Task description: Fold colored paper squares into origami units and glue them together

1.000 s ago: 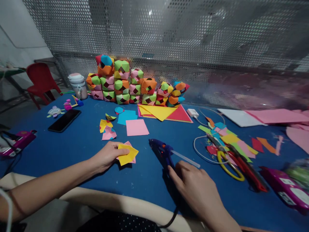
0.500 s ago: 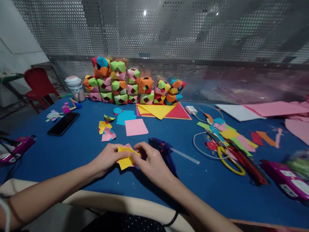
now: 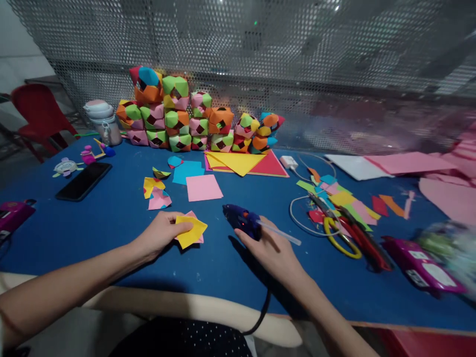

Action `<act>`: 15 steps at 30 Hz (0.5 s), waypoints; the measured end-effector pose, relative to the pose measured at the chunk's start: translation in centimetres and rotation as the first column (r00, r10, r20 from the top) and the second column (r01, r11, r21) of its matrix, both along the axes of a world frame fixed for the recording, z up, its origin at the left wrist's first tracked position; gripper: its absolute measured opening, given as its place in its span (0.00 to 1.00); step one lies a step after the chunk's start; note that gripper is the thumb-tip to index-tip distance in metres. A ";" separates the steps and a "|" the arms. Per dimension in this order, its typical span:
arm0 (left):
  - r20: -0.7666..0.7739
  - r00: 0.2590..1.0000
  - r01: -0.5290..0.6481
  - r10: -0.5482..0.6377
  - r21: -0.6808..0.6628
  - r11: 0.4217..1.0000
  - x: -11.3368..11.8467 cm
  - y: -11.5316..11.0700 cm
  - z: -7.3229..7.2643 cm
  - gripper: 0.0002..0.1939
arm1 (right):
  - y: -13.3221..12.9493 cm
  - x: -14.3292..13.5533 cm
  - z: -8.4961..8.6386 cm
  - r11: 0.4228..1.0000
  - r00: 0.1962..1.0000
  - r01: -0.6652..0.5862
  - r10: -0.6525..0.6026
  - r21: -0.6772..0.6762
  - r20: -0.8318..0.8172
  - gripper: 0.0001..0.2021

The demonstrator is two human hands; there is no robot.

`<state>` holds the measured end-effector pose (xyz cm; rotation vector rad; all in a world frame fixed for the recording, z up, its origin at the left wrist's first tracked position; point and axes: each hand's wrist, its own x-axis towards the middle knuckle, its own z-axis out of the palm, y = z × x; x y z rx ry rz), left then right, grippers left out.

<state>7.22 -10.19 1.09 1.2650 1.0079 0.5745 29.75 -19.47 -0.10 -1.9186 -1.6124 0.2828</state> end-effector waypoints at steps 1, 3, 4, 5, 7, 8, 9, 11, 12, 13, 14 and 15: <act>-0.008 1.000 -0.002 0.002 0.019 1.000 0.0 0.0 0.1 0.06 | 0.7 -0.2 0.1 0.999 0.999 -0.017 0.015 -0.043 -0.042 0.15; -0.012 1.000 -0.013 0.013 0.041 0.999 -0.1 0.1 0.0 0.06 | 1.5 -0.7 0.2 0.993 0.996 -0.024 0.013 -0.114 -0.089 0.17; -0.009 1.000 -0.021 0.022 0.046 0.999 -0.1 0.2 0.0 0.06 | 1.7 -0.9 0.3 0.991 0.994 -0.012 -0.002 -0.130 -0.106 0.17; -0.007 1.000 -0.030 0.030 0.052 0.998 -0.1 0.3 -0.2 0.06 | 1.6 -1.2 0.4 0.991 0.993 -0.006 -0.010 -0.133 -0.119 0.17; -0.008 0.999 -0.039 0.040 0.055 0.998 -0.1 0.5 -0.5 0.06 | 1.1 -1.7 0.6 0.995 0.992 -0.009 -0.003 -0.095 -0.130 0.16; -0.012 0.999 -0.036 0.037 0.051 0.998 -0.1 0.7 -0.7 0.06 | 0.6 -2.0 0.7 0.998 0.992 -0.016 0.008 -0.061 -0.130 0.15; -0.019 0.999 -0.032 0.033 0.050 0.998 0.0 0.7 -0.9 0.06 | 0.1 -2.3 0.7 0.999 0.992 -0.028 0.024 -0.025 -0.125 0.14; -0.040 0.999 -0.028 0.031 0.062 0.998 0.1 0.8 -1.2 0.06 | -0.7 -2.9 0.7 0.995 0.991 -0.088 0.092 0.047 -0.092 0.12; -0.049 0.998 -0.028 0.031 0.076 0.997 0.1 0.8 -1.3 0.06 | -1.0 -3.2 0.7 0.986 0.988 -0.138 0.144 0.088 -0.062 0.11; -0.057 0.998 -0.025 0.031 0.095 0.995 0.2 0.8 -1.4 0.06 | -1.2 -3.5 0.7 0.971 0.979 -0.199 0.203 0.130 -0.021 0.10; -0.064 0.998 -0.021 0.028 0.117 0.993 0.2 0.8 -1.4 0.06 | -1.3 -3.8 0.8 0.950 0.965 -0.263 0.263 0.168 0.028 0.08; -0.070 0.997 -0.010 0.020 0.139 0.990 0.1 0.8 -1.4 0.07 | -1.3 -4.0 0.8 0.926 0.947 -0.322 0.312 0.196 0.082 0.07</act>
